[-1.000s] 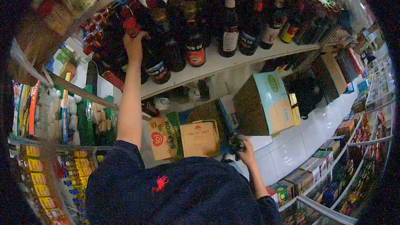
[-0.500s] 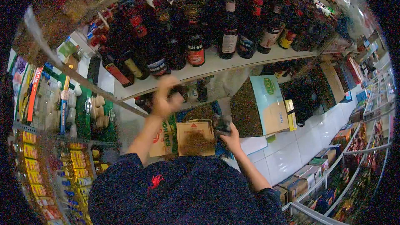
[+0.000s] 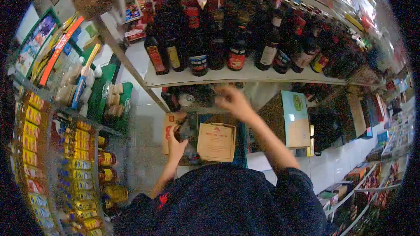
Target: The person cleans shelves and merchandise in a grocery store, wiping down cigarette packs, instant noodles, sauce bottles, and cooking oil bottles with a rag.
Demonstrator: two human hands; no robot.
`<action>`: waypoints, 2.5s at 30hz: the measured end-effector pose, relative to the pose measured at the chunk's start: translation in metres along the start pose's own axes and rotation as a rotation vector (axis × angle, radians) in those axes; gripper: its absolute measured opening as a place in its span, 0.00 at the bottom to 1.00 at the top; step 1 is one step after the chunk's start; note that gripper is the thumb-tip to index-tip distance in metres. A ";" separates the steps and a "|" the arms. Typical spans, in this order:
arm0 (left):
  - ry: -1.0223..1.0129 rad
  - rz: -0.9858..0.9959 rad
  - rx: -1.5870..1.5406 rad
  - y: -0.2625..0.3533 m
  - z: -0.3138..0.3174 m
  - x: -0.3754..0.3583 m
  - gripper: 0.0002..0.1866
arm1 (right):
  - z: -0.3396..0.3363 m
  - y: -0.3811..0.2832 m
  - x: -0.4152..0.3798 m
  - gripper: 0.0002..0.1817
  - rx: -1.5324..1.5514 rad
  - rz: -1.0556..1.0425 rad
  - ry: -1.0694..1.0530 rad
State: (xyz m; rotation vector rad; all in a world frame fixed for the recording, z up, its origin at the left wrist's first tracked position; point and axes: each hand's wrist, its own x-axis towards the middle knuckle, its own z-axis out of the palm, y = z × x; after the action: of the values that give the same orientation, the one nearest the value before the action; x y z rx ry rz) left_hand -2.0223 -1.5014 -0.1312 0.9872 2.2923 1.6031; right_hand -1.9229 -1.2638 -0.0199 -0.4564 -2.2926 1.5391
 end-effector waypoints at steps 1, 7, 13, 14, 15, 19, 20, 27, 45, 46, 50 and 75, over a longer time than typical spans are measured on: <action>0.024 -0.115 0.028 -0.019 -0.004 -0.009 0.35 | -0.014 0.009 0.020 0.21 -0.018 -0.084 0.082; 0.149 -0.359 -0.127 -0.025 -0.040 -0.060 0.24 | -0.064 -0.040 0.128 0.27 -0.255 -0.405 0.574; 0.297 -0.393 -0.252 -0.041 -0.054 -0.101 0.20 | -0.066 -0.034 0.211 0.32 -0.307 -0.466 0.682; 0.352 -0.361 -0.272 -0.038 -0.054 -0.103 0.19 | -0.064 -0.037 0.213 0.32 -0.302 -0.470 0.675; 0.407 -0.328 -0.292 -0.036 -0.055 -0.106 0.19 | -0.063 -0.041 0.215 0.33 -0.268 -0.346 0.682; 0.332 -0.427 -0.333 -0.039 -0.063 -0.115 0.20 | -0.060 -0.025 0.233 0.35 -0.284 -0.257 0.744; 0.312 -0.448 -0.332 -0.034 -0.065 -0.116 0.22 | -0.058 -0.029 0.228 0.35 -0.281 -0.261 0.737; 0.521 -0.429 -0.456 -0.052 -0.057 -0.124 0.31 | -0.072 0.001 0.242 0.35 -0.188 -0.326 0.677; 0.355 -0.389 -0.362 -0.021 -0.053 -0.102 0.16 | -0.053 -0.020 0.162 0.12 0.219 -0.421 0.687; 0.358 -0.388 -0.365 -0.019 -0.053 -0.100 0.16 | -0.052 -0.028 0.151 0.13 0.321 -0.456 0.671; 0.341 -0.412 -0.400 -0.004 -0.048 -0.091 0.16 | -0.061 -0.043 0.114 0.13 0.371 -0.459 0.555; -0.824 0.303 -0.718 0.166 0.172 -0.055 0.23 | -0.028 -0.052 -0.234 0.18 0.450 -0.379 1.114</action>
State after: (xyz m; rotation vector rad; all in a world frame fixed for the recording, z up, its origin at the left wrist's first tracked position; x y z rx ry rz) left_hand -1.8268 -1.3688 -0.0659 1.4364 0.9687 1.5082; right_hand -1.7055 -1.3637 0.0145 -0.5215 -1.0698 1.1052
